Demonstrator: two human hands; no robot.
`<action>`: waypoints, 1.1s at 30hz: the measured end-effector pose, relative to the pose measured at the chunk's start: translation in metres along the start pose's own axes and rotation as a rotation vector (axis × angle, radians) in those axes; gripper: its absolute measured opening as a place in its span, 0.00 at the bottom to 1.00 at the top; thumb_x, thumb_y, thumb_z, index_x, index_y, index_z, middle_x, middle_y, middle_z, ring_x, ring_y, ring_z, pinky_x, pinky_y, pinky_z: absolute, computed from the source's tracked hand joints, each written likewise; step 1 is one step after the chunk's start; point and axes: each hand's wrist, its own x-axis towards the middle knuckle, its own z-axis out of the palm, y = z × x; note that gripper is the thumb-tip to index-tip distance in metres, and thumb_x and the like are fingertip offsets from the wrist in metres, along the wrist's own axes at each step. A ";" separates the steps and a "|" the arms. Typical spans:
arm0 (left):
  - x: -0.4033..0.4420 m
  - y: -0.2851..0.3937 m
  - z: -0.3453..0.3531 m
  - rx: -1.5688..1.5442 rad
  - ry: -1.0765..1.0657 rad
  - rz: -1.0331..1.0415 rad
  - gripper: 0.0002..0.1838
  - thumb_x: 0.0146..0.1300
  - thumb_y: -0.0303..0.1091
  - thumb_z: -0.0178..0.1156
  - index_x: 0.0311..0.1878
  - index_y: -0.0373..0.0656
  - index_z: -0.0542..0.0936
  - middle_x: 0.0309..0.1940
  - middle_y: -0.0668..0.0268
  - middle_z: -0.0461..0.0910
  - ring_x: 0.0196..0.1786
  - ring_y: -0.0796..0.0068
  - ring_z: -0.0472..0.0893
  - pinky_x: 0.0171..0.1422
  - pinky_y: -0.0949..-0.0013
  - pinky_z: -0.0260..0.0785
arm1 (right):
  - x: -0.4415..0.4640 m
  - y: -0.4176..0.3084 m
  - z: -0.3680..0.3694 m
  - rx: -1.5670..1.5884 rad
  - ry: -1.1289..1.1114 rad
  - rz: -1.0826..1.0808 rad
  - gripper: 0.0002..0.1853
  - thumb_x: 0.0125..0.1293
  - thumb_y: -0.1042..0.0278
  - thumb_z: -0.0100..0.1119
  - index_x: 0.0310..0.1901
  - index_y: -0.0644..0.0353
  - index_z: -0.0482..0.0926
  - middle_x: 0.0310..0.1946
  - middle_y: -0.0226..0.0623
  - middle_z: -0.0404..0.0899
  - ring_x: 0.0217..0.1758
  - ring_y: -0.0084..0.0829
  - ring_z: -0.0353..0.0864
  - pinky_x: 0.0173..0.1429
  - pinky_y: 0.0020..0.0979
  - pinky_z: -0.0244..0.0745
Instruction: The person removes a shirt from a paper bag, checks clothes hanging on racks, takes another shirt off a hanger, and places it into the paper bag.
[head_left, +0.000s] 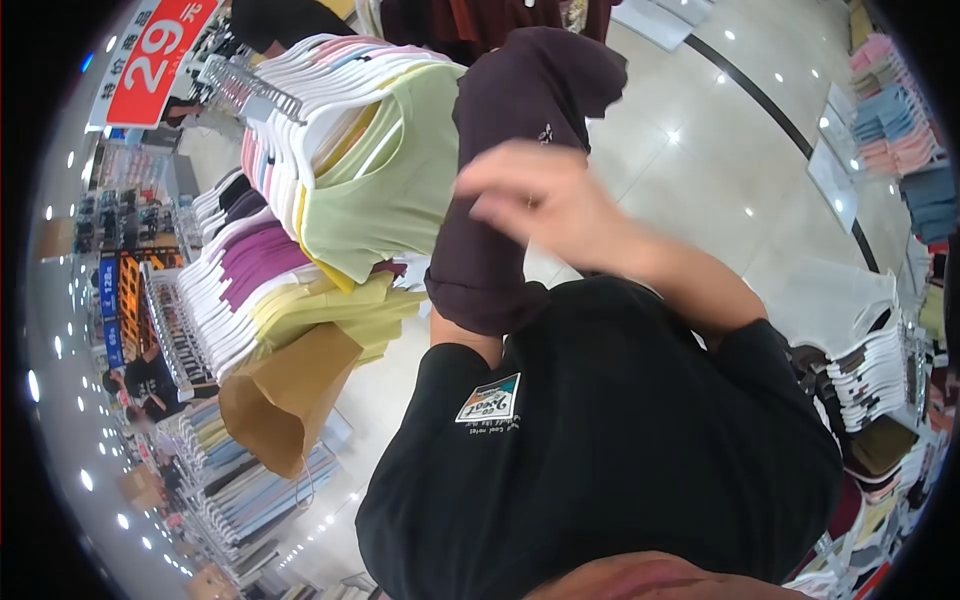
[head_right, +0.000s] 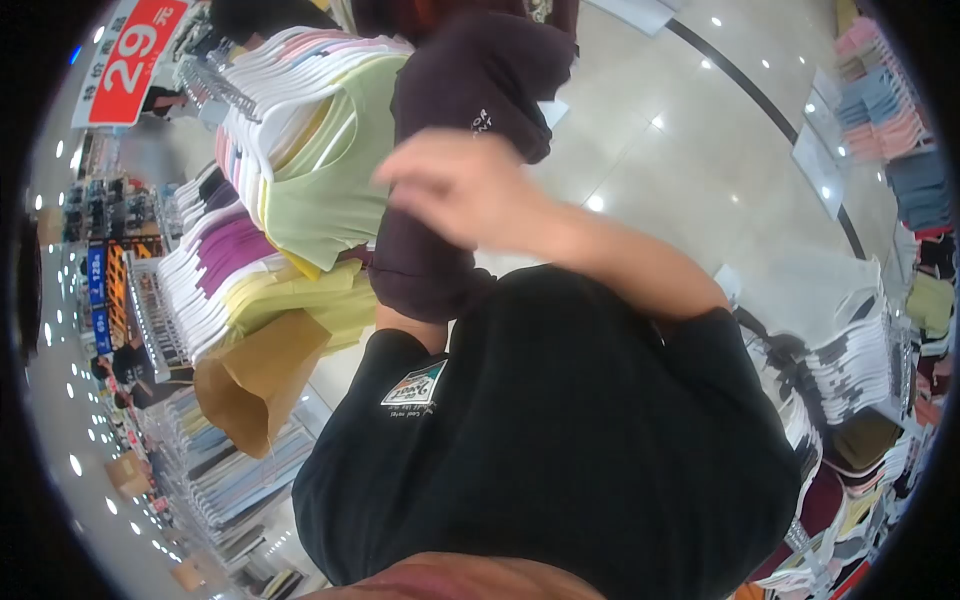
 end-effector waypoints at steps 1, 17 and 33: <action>0.006 0.010 -0.003 0.078 -0.023 0.014 0.05 0.63 0.32 0.59 0.37 0.41 0.81 0.22 0.68 0.79 0.24 0.71 0.79 0.32 0.64 0.72 | 0.001 0.010 -0.021 -0.042 0.129 0.038 0.13 0.64 0.79 0.67 0.50 0.62 0.84 0.49 0.38 0.86 0.44 0.30 0.85 0.50 0.28 0.80; -0.034 0.083 -0.030 -0.141 -0.390 -0.618 0.04 0.58 0.31 0.62 0.36 0.44 0.81 0.25 0.61 0.80 0.32 0.64 0.83 0.35 0.63 0.74 | -0.020 0.094 -0.085 0.350 -0.172 0.400 0.38 0.76 0.38 0.50 0.72 0.66 0.67 0.62 0.44 0.78 0.66 0.33 0.74 0.73 0.35 0.64; -0.152 0.099 -0.077 0.318 -0.461 -0.281 0.14 0.78 0.40 0.51 0.54 0.42 0.81 0.48 0.65 0.84 0.52 0.79 0.82 0.64 0.69 0.72 | -0.038 0.079 -0.079 -0.047 -0.645 0.649 0.12 0.68 0.71 0.61 0.47 0.72 0.82 0.36 0.31 0.83 0.39 0.21 0.79 0.47 0.26 0.75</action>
